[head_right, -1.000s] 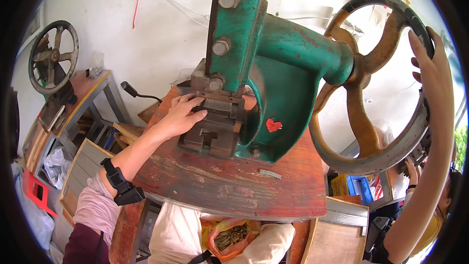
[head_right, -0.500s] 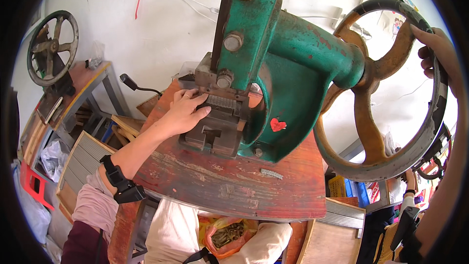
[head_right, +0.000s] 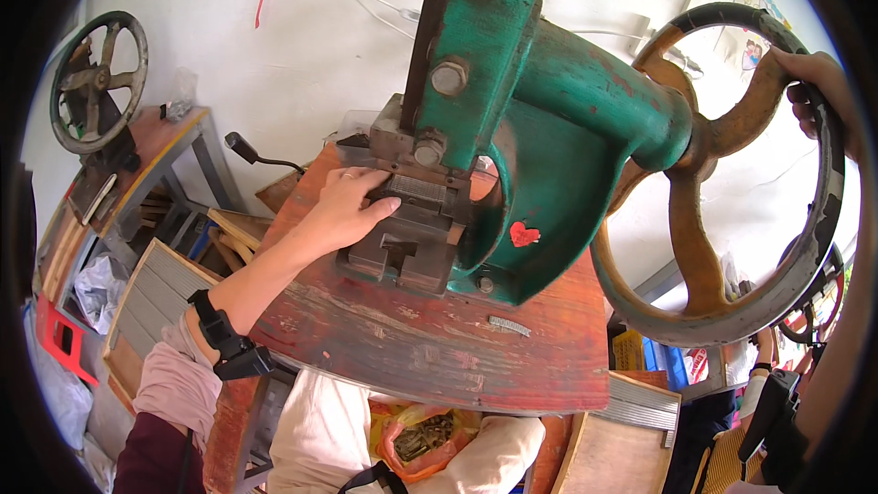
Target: Operating a manual hand-press to stamp small metal components.
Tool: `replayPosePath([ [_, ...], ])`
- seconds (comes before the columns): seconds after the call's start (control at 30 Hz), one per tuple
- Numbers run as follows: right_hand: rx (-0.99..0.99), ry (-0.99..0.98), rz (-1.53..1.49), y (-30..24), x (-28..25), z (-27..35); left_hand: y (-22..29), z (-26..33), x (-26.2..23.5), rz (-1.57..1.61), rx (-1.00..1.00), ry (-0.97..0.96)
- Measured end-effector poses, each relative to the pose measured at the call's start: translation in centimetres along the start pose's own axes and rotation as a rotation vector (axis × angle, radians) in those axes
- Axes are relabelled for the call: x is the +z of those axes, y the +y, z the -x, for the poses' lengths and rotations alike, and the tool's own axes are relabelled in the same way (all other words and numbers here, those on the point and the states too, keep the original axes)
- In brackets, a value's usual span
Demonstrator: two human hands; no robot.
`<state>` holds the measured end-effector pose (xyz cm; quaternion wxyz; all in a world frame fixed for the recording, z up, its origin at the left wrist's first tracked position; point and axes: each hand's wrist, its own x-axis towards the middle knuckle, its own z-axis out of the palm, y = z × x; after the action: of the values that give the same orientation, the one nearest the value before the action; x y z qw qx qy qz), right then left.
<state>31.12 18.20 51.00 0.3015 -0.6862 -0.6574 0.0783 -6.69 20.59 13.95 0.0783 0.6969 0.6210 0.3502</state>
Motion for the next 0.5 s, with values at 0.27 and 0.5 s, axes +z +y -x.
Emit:
replayPosePath([
  [0.27, 0.189, 0.149, -0.370, 5.3, -0.3, 1.7, -1.2, 0.2, 1.5, 0.978, -0.339, -0.089],
  [0.5, -0.004, 0.987, -0.817, 14.4, 27.5, 13.6, -0.5, 1.0, 1.5, 0.979, -0.316, -0.028],
])
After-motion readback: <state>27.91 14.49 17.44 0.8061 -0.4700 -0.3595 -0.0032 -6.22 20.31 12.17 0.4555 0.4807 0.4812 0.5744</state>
